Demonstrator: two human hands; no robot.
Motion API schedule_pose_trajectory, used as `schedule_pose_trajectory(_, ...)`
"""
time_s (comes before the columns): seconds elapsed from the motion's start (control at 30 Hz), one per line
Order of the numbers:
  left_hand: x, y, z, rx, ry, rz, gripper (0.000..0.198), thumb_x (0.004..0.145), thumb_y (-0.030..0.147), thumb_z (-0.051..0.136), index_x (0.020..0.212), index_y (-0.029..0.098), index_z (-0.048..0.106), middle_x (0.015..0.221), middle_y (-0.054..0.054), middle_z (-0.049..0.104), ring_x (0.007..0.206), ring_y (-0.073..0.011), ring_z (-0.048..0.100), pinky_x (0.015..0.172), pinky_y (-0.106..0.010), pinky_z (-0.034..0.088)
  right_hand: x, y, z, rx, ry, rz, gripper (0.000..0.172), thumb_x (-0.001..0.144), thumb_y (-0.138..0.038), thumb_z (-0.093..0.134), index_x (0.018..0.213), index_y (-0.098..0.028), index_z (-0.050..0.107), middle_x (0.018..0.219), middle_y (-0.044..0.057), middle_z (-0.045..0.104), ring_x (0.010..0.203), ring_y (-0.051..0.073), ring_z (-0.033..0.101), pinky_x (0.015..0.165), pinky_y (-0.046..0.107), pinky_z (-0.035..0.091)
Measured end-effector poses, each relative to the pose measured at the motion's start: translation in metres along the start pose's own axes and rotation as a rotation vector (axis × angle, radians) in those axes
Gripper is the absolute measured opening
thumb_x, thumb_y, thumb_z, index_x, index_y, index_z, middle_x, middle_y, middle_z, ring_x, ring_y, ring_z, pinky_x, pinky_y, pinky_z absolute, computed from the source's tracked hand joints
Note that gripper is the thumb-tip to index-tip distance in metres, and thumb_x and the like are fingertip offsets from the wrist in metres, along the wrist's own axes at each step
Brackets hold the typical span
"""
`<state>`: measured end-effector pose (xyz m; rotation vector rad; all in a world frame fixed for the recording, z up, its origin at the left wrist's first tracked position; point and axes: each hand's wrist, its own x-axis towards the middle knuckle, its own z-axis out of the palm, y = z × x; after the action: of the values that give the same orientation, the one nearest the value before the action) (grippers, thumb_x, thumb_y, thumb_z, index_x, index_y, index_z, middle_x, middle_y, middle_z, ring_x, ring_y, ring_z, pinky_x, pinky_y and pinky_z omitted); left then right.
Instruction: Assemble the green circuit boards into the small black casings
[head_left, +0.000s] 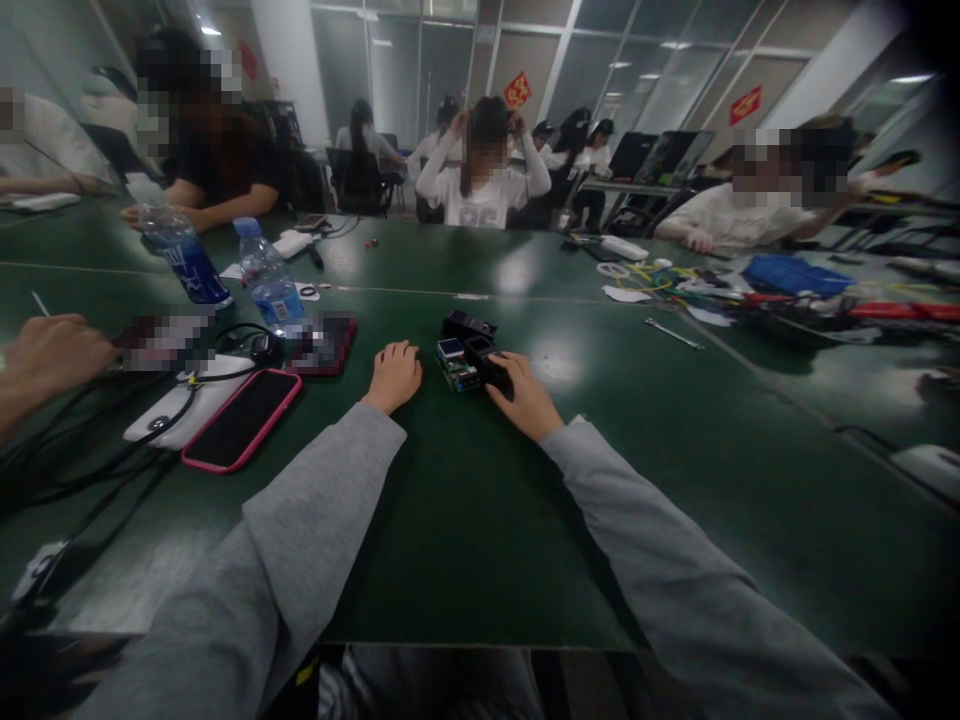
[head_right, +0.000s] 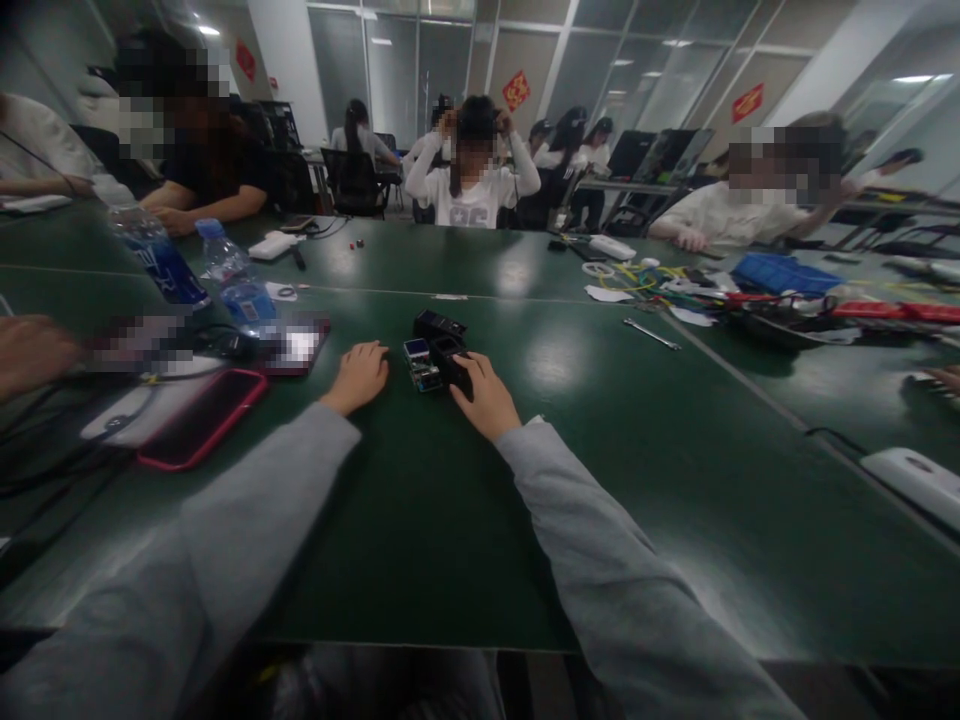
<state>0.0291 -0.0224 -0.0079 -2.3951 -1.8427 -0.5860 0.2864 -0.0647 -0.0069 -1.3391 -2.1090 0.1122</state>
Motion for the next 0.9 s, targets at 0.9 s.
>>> schedule_pose_trajectory(0.9,0.000,-0.003,0.004,0.007,0.027,0.010,0.042,0.096,0.026,0.034,0.130,0.013,0.054,0.140,-0.013,0.052,0.129,-0.0263,0.044,0.106,-0.045,0.038,0.002,-0.012,-0.001,-0.098,0.200,-0.051,0.042,0.096,-0.038,0.044,0.133,-0.020,0.046,0.136,0.015,0.043,0.130,0.030,0.041,0.109,0.054,0.038)
